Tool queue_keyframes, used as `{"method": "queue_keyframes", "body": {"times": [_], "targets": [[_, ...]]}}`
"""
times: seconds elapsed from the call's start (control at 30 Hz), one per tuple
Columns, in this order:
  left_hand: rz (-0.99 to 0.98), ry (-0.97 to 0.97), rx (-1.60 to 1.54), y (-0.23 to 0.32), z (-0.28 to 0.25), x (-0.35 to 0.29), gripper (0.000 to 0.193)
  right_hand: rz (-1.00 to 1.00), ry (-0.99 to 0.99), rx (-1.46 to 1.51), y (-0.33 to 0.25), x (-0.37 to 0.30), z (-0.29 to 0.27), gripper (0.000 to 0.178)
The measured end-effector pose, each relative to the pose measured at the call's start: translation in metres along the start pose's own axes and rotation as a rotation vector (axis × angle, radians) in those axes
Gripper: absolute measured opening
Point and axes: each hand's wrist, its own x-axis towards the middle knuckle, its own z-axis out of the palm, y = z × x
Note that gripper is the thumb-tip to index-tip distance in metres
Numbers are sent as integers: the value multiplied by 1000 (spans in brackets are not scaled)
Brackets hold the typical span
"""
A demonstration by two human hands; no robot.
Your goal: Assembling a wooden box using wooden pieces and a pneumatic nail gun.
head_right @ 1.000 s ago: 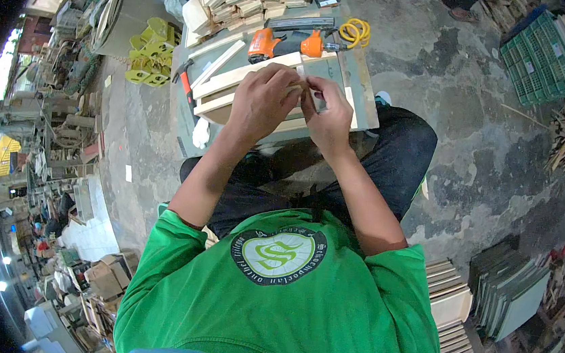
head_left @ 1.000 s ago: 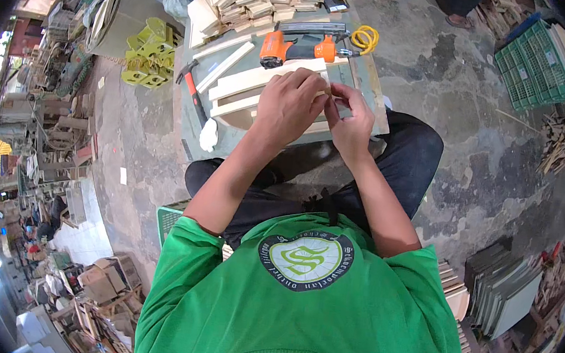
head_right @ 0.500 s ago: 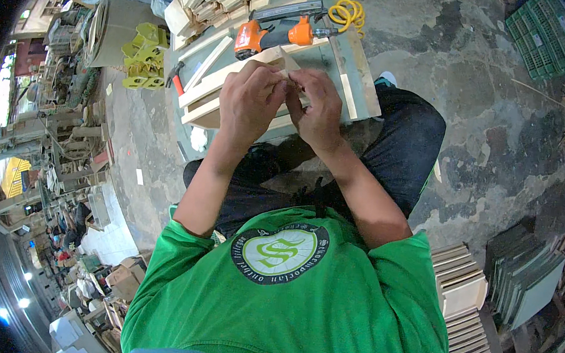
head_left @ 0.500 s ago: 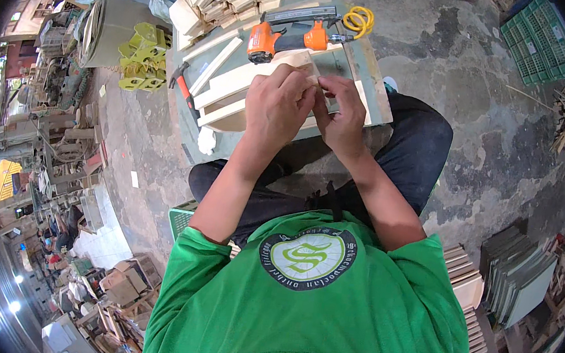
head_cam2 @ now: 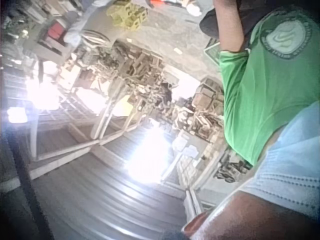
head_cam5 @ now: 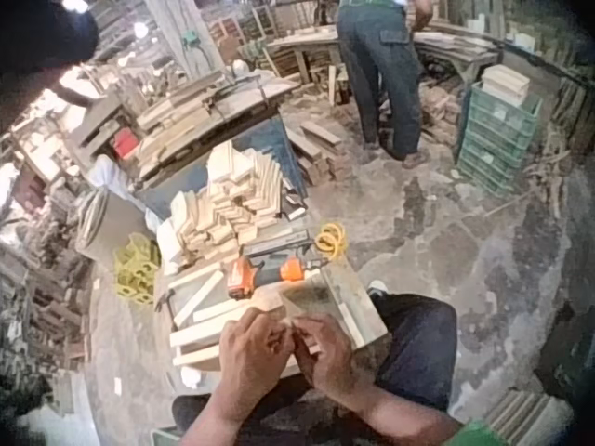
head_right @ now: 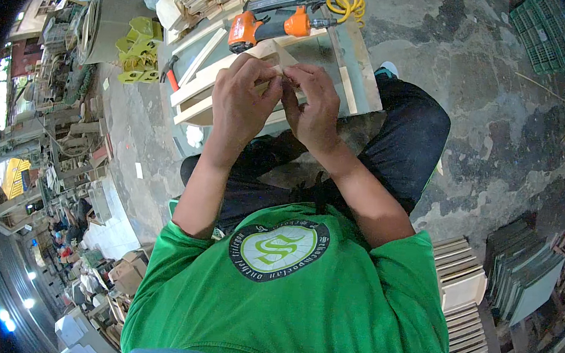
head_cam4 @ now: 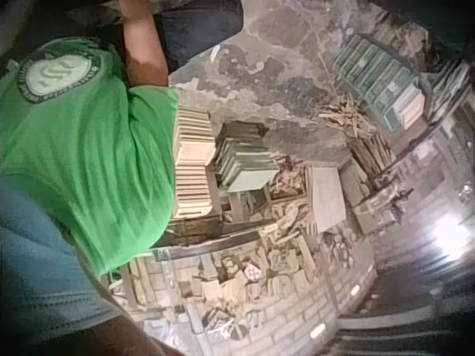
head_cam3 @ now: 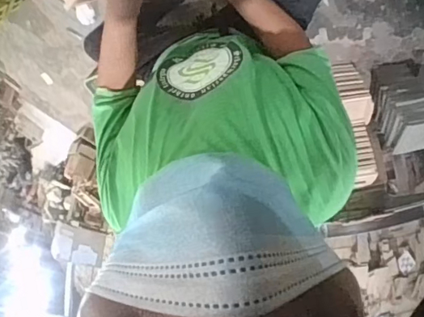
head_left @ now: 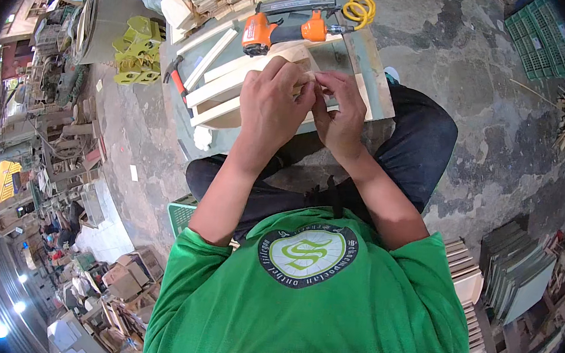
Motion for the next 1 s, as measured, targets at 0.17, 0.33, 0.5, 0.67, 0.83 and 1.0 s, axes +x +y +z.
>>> {"method": "queue_keyframes", "body": {"times": [0.17,0.33,0.5,0.67,0.83,1.0], "targets": [[-39,-14,19,4,-2,2,16,31,-8,2,-6,2,0,29],[-66,-30,65,6,-5,0,16,106,-22,13,-10,-1,1,28],[2,-9,86,1,-5,-5,15,101,-21,4,-7,-5,3,27],[39,30,79,-1,-2,-2,15,97,-56,4,-6,-1,0,27],[1,14,79,3,-4,10,15,87,-49,-32,-4,7,-1,29],[2,16,93,1,-3,7,19,69,-51,-45,5,-2,1,36]]}}
